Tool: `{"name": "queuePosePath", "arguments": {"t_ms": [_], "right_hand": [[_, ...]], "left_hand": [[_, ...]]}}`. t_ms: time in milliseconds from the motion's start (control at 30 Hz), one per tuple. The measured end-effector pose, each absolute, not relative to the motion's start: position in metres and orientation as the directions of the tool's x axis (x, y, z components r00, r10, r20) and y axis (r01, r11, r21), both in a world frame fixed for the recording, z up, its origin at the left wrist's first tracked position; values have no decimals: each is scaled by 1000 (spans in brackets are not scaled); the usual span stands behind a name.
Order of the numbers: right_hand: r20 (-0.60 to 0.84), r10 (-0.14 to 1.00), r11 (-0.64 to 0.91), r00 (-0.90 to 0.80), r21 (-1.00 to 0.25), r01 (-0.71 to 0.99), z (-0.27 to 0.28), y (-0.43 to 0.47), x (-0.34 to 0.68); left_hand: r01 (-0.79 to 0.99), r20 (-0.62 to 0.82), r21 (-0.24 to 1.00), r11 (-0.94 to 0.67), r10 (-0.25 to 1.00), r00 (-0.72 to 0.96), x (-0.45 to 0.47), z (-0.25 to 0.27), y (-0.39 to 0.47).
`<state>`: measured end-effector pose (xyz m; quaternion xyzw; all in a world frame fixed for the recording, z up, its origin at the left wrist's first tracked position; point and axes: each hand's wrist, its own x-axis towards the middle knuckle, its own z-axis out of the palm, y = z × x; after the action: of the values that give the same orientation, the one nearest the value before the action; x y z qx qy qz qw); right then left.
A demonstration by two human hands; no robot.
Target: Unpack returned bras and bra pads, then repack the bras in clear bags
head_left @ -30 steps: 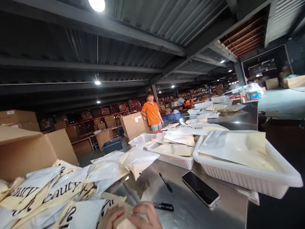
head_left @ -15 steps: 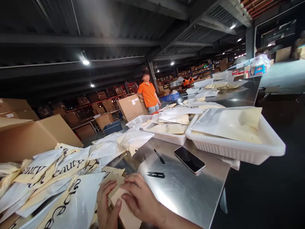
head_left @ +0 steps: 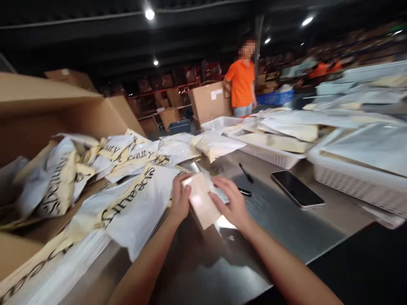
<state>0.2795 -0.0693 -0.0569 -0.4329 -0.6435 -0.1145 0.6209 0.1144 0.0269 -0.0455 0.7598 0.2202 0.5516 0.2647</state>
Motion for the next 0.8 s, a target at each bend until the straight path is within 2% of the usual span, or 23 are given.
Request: {"name": "queuePosePath", "arguments": {"t_ms": [133, 333, 500, 600, 700, 800], "right_hand": [[889, 432, 579, 151, -401, 710, -52, -69, 284], [908, 413, 550, 74, -313, 774, -46, -77, 284], [905, 424, 542, 27, -277, 793, -44, -80, 285], [913, 407, 591, -32, -236, 771, -41, -83, 287], [883, 426, 722, -197, -200, 662, -37, -83, 290], [827, 454, 802, -332, -218, 556, -37, -81, 290]], "left_hand": [[24, 724, 625, -780, 590, 357, 117, -41, 27], [-46, 810, 456, -889, 394, 434, 123, -35, 20], [-58, 809, 437, -897, 364, 462, 123, -34, 19], [2, 753, 580, -814, 537, 381, 120, -35, 25], [-8, 591, 795, -607, 771, 239, 116, -33, 38], [-56, 471, 881, -470, 861, 192, 112, -27, 50]]}}
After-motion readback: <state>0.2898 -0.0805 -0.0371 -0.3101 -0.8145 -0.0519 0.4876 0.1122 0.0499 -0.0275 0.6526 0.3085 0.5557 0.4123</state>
